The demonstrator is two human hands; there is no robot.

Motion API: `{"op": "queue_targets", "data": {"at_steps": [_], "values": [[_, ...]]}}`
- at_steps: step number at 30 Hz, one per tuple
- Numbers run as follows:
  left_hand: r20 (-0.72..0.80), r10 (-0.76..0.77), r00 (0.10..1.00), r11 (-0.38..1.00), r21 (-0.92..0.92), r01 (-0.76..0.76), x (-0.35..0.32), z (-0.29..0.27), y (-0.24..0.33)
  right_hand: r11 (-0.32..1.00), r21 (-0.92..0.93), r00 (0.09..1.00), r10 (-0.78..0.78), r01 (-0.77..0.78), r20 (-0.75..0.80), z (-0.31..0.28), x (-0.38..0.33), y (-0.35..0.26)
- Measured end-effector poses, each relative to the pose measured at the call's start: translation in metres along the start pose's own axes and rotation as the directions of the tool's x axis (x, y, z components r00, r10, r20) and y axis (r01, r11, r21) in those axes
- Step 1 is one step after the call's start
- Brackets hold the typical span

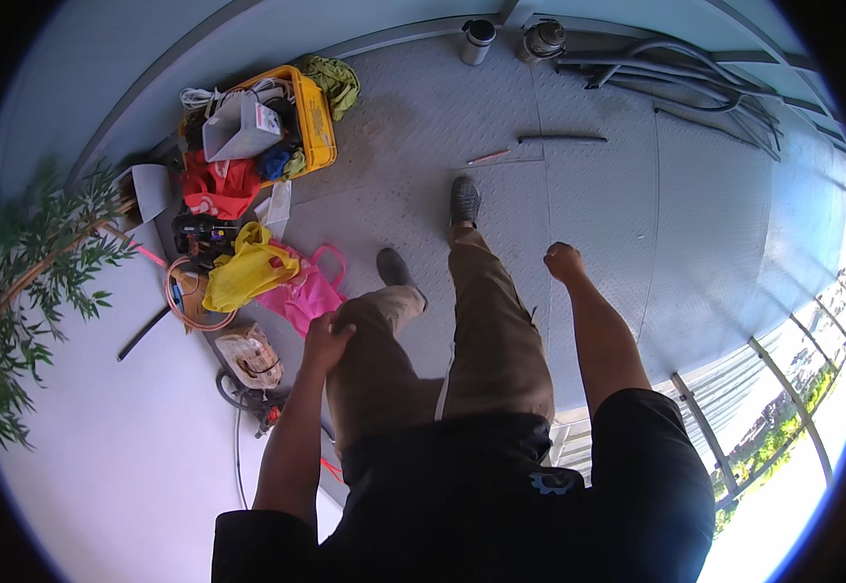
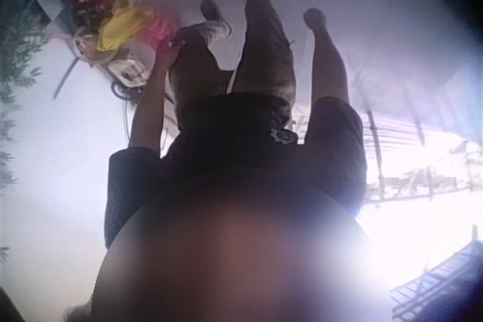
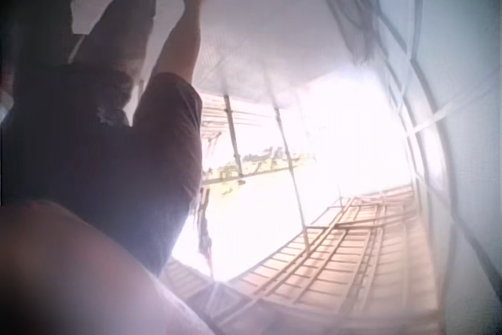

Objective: The person walks from an office to an outdoor covered area and rummages through a yellow bin of tools and parts. They pick up and inspect several small white cylindrical objects and other items, then place them back into the bin.

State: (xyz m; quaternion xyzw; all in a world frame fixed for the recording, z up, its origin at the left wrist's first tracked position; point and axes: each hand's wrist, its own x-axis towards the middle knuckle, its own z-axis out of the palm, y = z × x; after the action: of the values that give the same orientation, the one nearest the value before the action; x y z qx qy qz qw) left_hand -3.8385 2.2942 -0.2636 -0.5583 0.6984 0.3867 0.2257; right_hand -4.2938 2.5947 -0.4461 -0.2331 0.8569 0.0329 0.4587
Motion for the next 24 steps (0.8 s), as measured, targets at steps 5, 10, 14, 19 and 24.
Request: {"op": "queue_targets", "data": {"at_steps": [5,10,14,19,24], "values": [[0.027,-0.029,0.999,0.991,0.134,0.025,0.052,0.049,0.02,0.996,-0.06,0.998,-0.065,0.066,0.015,-0.006,0.164,-0.084],[-0.041,-0.056,0.998,0.906,0.418,0.069,0.093,0.051,0.04,0.95,-0.272,0.981,-0.18,0.154,-0.073,0.051,0.306,-0.123],[-0.123,0.0,0.992,0.959,0.28,0.035,0.103,0.032,0.038,0.761,-0.589,0.908,-0.405,0.272,-0.104,0.101,0.368,-0.12],[-0.162,-0.038,0.986,0.973,0.219,0.073,0.104,0.029,0.026,0.699,-0.645,0.9,-0.434,0.309,-0.039,0.116,0.368,-0.136],[-0.133,-0.108,0.985,0.984,0.125,0.125,0.103,0.028,0.023,0.871,0.187,0.883,-0.411,0.453,-0.227,0.066,0.286,-0.302]]}}
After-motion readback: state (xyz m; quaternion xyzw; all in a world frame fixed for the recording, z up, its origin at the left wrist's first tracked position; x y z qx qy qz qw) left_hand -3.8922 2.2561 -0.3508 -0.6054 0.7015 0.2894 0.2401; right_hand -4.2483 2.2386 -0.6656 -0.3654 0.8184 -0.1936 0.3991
